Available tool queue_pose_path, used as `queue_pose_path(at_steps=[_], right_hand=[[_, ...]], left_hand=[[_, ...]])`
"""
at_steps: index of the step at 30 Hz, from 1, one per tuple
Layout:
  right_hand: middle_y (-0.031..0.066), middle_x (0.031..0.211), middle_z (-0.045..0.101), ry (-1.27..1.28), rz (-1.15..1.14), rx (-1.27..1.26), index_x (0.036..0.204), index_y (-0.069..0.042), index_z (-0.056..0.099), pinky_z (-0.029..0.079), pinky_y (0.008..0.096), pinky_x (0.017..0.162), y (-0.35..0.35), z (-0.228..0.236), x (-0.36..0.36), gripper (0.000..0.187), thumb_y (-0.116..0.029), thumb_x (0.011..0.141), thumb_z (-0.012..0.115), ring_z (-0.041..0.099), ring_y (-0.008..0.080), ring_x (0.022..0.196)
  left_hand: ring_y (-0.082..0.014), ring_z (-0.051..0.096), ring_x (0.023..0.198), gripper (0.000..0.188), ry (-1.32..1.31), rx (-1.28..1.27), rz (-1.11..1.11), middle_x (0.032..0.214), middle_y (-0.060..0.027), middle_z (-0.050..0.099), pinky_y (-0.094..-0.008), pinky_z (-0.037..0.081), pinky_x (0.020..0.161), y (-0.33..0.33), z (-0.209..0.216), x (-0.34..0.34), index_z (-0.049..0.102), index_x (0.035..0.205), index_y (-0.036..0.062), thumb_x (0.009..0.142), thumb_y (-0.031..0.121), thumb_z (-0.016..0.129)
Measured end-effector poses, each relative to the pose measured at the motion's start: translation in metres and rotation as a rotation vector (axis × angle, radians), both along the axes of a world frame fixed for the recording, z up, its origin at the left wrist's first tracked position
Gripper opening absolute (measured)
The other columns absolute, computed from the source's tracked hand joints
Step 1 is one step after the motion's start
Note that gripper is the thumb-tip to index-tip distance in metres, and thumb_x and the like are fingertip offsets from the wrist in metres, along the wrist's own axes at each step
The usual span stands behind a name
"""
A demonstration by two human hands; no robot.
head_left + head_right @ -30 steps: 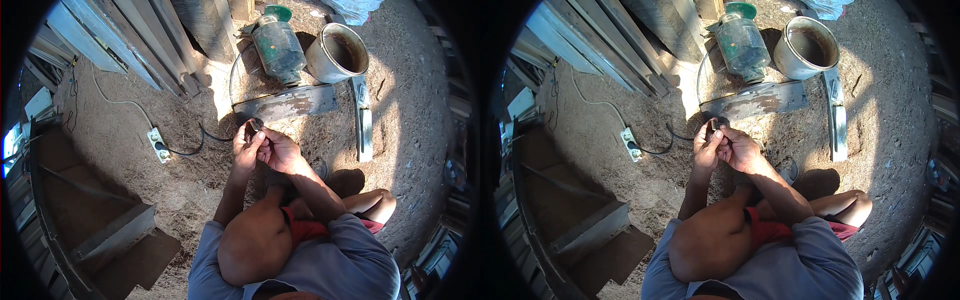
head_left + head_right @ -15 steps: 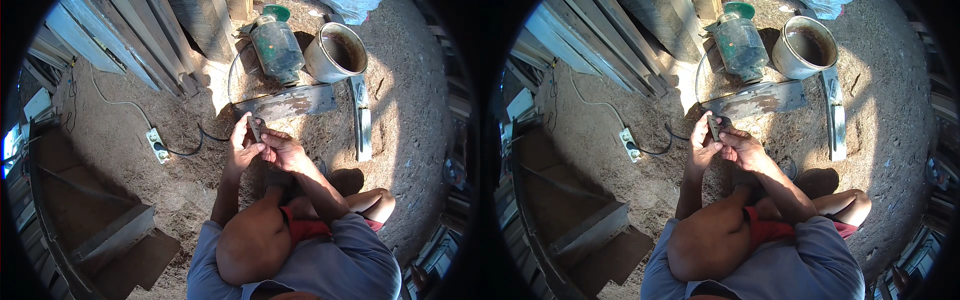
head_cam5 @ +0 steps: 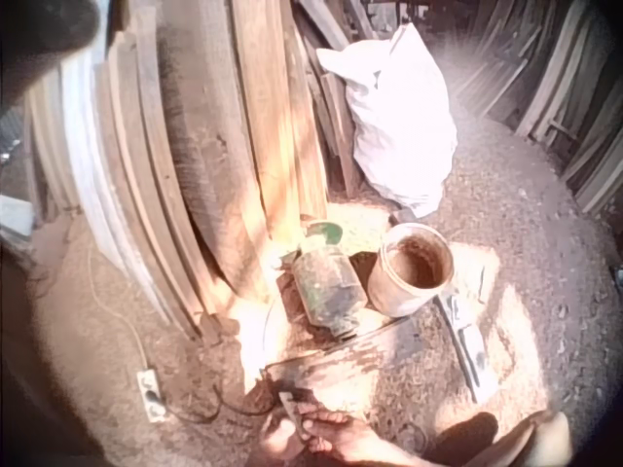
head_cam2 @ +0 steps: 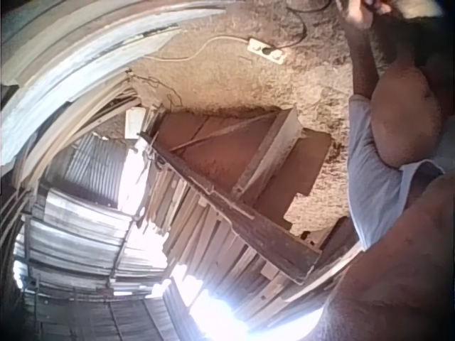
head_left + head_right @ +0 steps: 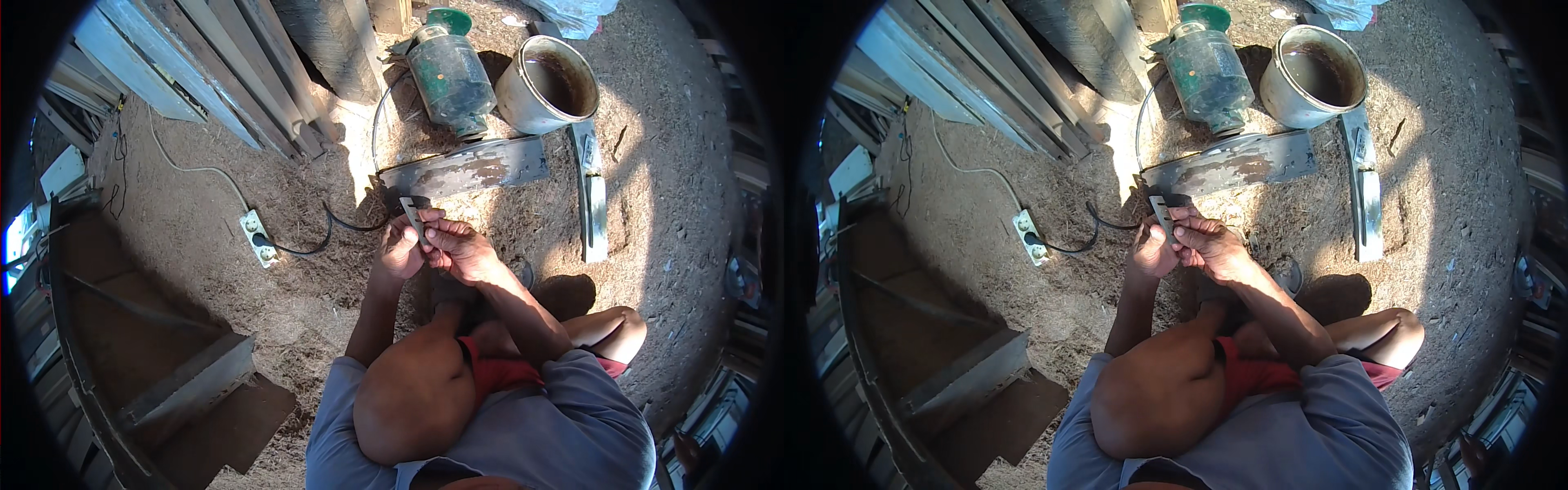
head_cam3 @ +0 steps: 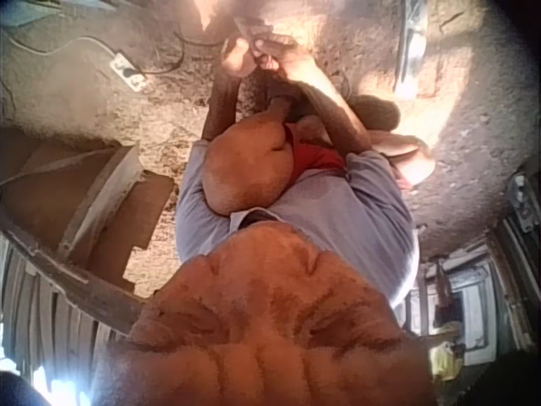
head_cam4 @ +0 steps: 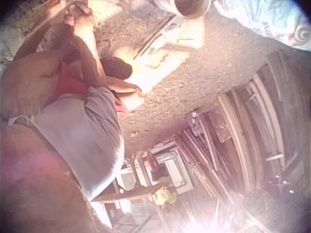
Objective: The person sharpens a small metal blade by holding it against a rotating grinding wheel and periodically dipping it into a bucket of water.
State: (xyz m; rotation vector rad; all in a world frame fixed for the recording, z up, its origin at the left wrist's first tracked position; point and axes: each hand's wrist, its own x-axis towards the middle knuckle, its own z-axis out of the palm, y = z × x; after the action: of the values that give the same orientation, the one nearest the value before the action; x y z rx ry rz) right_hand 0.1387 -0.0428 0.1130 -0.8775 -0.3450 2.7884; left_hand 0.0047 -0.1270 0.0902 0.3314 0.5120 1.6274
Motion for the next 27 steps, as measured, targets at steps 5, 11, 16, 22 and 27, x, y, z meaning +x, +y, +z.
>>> queue_pose_path(at_steps=[5,11,16,22,27], right_hand=[[0.0039,0.085,0.066,0.046,-0.022,-0.025,0.114,-0.001,0.063,0.055,0.0223,0.060,-0.005,-0.007,0.000,0.020,-0.008,0.096,0.061,0.065,0.0109,0.070],[0.0053,0.083,0.066,0.024,-0.009,-0.054,0.114,-0.002,0.063,0.053,0.0229,0.057,-0.004,-0.004,-0.002,0.019,-0.010,0.096,0.061,0.061,0.0110,0.063],[0.0072,0.084,0.064,0.084,0.015,-0.068,0.111,0.000,0.062,0.051,0.0268,0.063,0.001,-0.008,0.008,0.018,-0.011,0.098,0.057,0.058,0.0127,0.068],[0.0070,0.080,0.065,-0.046,-0.027,-0.101,0.109,-0.002,0.062,0.054,0.0240,0.055,0.015,0.000,0.026,0.018,-0.013,0.095,0.064,0.060,0.0104,0.060],[0.0046,0.077,0.068,-0.211,-0.283,0.123,0.091,-0.004,0.065,0.050,0.0230,0.052,0.054,-0.019,0.046,0.014,-0.018,0.096,0.063,0.058,0.0086,0.057]], left_hand=[[-0.0144,0.057,0.064,0.050,0.004,-0.049,0.030,0.073,-0.0034,0.055,-0.0300,0.051,0.055,-0.003,-0.003,0.001,0.056,0.126,-0.0041,0.094,0.033,0.065],[-0.0169,0.059,0.067,0.049,-0.015,-0.032,0.003,0.075,-0.0044,0.057,-0.0321,0.052,0.056,-0.005,-0.004,-0.001,0.056,0.126,-0.0027,0.093,0.033,0.065],[-0.0187,0.063,0.088,0.049,-0.071,-0.053,0.053,0.103,-0.0100,0.063,-0.0317,0.054,0.072,0.002,0.001,0.001,0.052,0.131,-0.0013,0.094,0.028,0.065],[-0.0182,0.063,0.092,0.032,0.206,-0.125,0.193,0.109,-0.0122,0.062,-0.0336,0.055,0.080,0.003,-0.034,-0.006,0.049,0.127,0.0005,0.097,0.009,0.057],[-0.0150,0.063,0.083,0.017,0.499,-0.405,0.198,0.097,-0.0086,0.066,-0.0297,0.054,0.079,0.027,-0.044,0.012,0.058,0.111,-0.0005,0.095,0.000,0.057]])
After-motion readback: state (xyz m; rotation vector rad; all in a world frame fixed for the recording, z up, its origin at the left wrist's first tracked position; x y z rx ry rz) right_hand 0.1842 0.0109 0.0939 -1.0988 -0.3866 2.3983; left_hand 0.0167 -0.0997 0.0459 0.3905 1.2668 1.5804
